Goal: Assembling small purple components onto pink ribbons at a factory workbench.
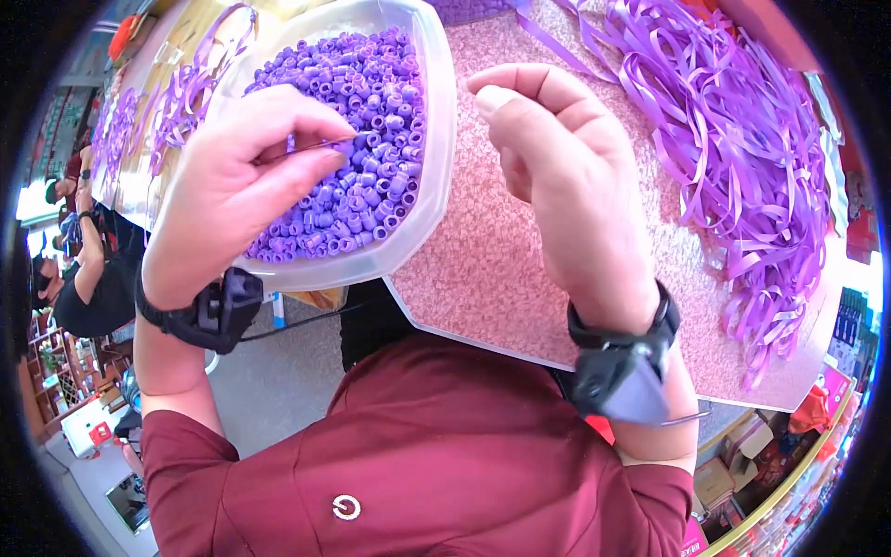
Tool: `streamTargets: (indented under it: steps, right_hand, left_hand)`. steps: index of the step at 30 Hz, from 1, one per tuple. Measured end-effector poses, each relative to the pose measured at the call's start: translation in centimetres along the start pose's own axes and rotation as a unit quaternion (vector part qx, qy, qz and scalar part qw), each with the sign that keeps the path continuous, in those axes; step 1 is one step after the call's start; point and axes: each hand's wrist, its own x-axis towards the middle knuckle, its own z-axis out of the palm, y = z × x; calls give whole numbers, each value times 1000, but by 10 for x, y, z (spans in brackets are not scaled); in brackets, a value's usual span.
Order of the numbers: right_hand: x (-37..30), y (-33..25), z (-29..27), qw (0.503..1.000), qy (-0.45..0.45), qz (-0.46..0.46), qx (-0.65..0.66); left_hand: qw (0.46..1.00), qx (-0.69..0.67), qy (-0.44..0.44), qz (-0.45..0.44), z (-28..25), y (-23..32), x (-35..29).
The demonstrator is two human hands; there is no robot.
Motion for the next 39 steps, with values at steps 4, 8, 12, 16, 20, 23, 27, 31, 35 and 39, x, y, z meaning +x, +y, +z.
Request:
streamTargets:
  steps: [4,8,12,16,20,23,27,31,35,39]
  right_hand:
    - [-19,-7,12,991,-85,-93,-36]
    - [-30,-15,13,987,-154,-35,23]
    - [-27,-19,6,976,-208,-4,57]
    - [-26,-21,7,973,-200,9,117]
    - [-23,-20,0,981,-178,18,79]
    - [-21,-24,-4,985,-159,23,55]
    - [-19,-25,-4,991,-126,-4,50]
    - [-22,-26,0,992,-114,-24,56]
    - [-21,-26,1,991,-115,-14,59]
    - [-22,-28,2,993,-109,-27,47]
  left_hand:
    - [936,-315,86,-133,7,36,-9]
    - [959,-257,117,24,22,38,-12]
    - [954,-253,161,32,37,44,-12]
    - [970,-152,183,55,42,42,-11]
    - [972,-148,175,42,42,49,-11]
    - [972,-152,173,49,41,40,-9]
    - [976,-97,177,80,41,38,-9]
    - [977,-72,179,93,41,35,-7]
    - [979,-72,168,89,40,35,-7]
    - [979,-67,170,85,39,35,-8]
